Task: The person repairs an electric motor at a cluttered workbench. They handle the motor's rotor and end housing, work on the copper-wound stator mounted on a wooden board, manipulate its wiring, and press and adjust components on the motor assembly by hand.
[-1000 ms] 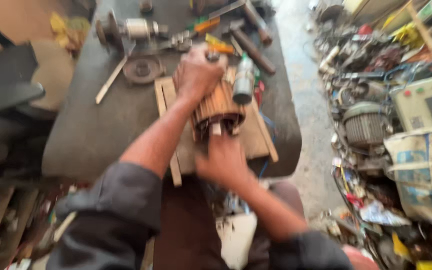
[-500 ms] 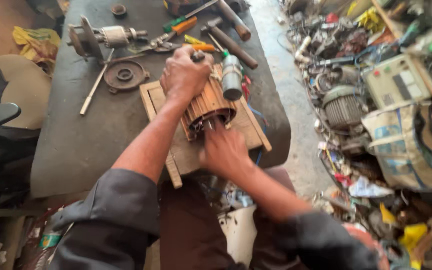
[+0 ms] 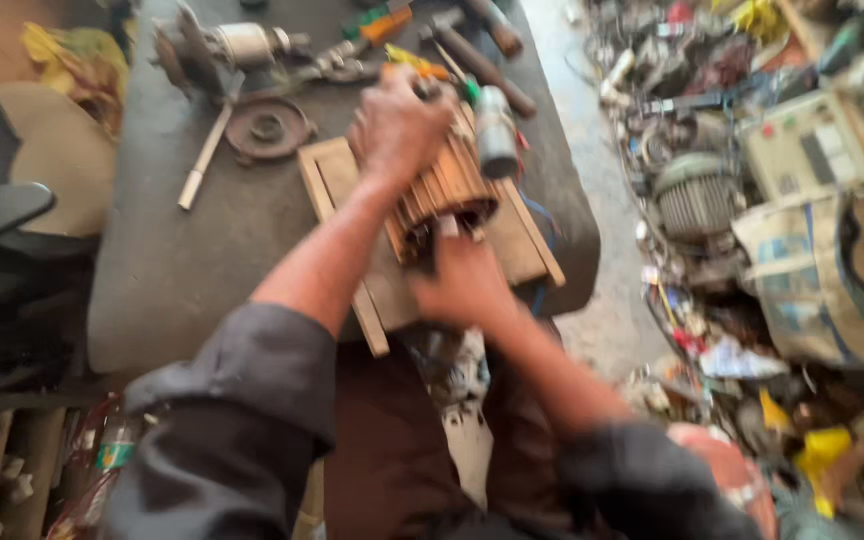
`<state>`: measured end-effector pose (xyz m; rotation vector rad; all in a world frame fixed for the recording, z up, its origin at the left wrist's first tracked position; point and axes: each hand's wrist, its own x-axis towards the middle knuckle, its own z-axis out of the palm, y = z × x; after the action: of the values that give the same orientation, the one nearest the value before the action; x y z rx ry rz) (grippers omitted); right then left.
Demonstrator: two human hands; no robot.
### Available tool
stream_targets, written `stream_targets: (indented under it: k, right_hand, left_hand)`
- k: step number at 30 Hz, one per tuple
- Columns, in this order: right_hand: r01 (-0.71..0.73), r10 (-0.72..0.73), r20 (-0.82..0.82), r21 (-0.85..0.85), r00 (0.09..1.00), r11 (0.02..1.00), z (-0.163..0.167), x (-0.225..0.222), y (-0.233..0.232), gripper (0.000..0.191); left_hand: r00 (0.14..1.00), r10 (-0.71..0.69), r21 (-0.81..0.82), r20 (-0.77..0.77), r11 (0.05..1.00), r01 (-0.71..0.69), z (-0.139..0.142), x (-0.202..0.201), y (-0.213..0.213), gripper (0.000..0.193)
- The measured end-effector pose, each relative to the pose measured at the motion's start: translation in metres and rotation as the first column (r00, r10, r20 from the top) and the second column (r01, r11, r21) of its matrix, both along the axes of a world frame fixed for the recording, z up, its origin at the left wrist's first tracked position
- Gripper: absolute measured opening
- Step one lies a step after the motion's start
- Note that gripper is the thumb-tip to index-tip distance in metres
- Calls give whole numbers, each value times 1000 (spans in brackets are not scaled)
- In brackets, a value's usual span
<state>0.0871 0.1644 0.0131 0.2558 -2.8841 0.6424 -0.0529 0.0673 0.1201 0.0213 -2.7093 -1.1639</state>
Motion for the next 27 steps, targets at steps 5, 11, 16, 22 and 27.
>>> stream_targets:
  k: [5,11,16,22,27]
  right_hand:
    - [-33,30,-100,-29,995,999,9,4,-7,81]
    - [3,18,-213,97,977,995,10,9,-2,57]
    - [-29,56,-175,153,983,988,-2,-5,8,39]
    - [-65,30,-296,-109,955,992,17,15,28,54]
    - [0,-303,-264,-753,916,658,18,68,83,30]
  left_hand:
    - [1000,-2,48,30,999,1,1,1,-3,47]
    - [999,33,-33,43,999,-31,-5,-10,2,56]
    - [993,56,-47,107,998,-51,-7,-12,8,59]
    - [989,44,-79,142,996,-33,13,-4,3,56]
    - [975,58,-126,213,992,-31,42,-20,0,63]
